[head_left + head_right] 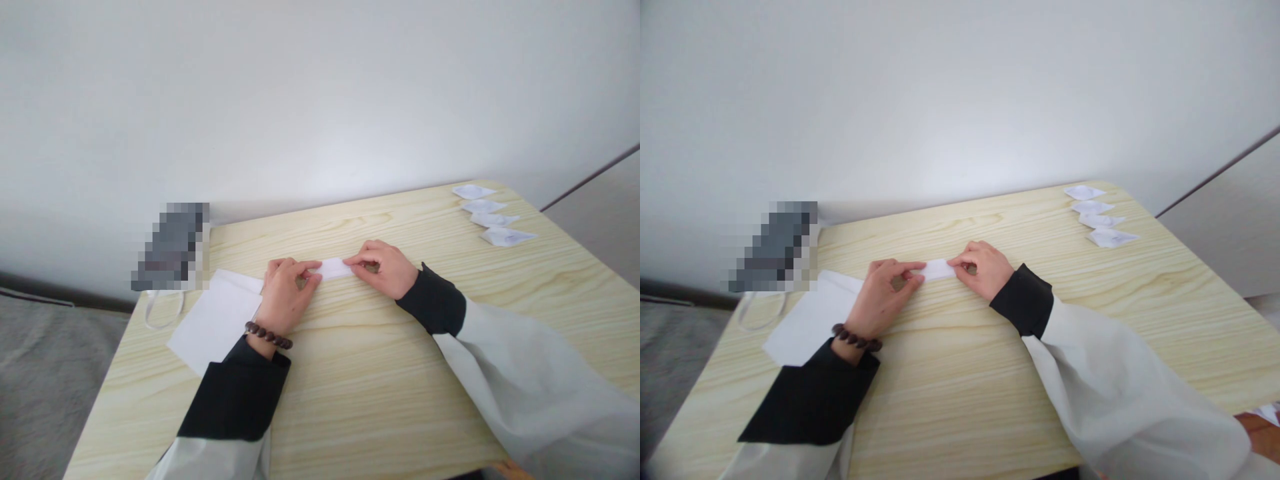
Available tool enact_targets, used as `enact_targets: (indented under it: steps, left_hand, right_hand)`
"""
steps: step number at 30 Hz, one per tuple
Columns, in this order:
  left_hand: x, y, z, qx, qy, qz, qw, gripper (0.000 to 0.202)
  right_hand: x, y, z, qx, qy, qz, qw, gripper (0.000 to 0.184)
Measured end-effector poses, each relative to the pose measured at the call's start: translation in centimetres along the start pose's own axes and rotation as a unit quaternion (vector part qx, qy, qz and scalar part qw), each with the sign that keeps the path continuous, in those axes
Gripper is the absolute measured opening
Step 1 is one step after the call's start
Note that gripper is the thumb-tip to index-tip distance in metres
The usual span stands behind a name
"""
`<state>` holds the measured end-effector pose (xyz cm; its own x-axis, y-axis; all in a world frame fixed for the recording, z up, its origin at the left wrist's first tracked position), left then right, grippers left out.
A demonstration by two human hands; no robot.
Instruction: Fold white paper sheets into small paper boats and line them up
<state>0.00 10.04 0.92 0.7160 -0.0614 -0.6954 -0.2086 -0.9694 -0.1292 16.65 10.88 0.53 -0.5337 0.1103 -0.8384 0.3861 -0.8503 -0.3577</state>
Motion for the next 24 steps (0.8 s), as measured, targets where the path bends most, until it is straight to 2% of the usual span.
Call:
enact_targets:
  steps: [5, 15, 20, 24]
  left_hand:
    - [0.04, 0.03, 0.26, -0.011, -0.003, -0.005, 1.000, 0.025]
    - [0.28, 0.02, 0.57, -0.027, -0.010, -0.001, 1.000, 0.026]
    - [0.15, 0.10, 0.15, -0.007, -0.008, -0.009, 1.000, 0.027]
    - [0.28, 0.18, -0.17, 0.001, -0.007, -0.001, 1.000, 0.025]
  right_hand:
    - [0.18, -0.05, -0.29, 0.017, -0.025, 0.018, 0.999, 0.017]
    - [0.68, -0.17, -0.30, -0.012, -0.052, 0.068, 0.996, 0.025]
    - [0.36, 0.05, 0.05, -0.027, -0.040, 0.054, 0.997, 0.026]
    - [0.05, 0.34, 0.67, -0.065, -0.026, 0.028, 0.997, 0.026]
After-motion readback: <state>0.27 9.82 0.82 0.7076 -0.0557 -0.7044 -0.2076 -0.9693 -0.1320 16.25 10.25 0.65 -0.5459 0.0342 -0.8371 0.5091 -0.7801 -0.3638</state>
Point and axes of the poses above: each hand's wrist, its own y-axis away from the middle knuckle, its own x-axis out of the palm, z = x × y, the point moved 8 cm from there along -y, towards the middle knuckle, and after that the axes turned 11 degrees about y, right-handed, at the moved point
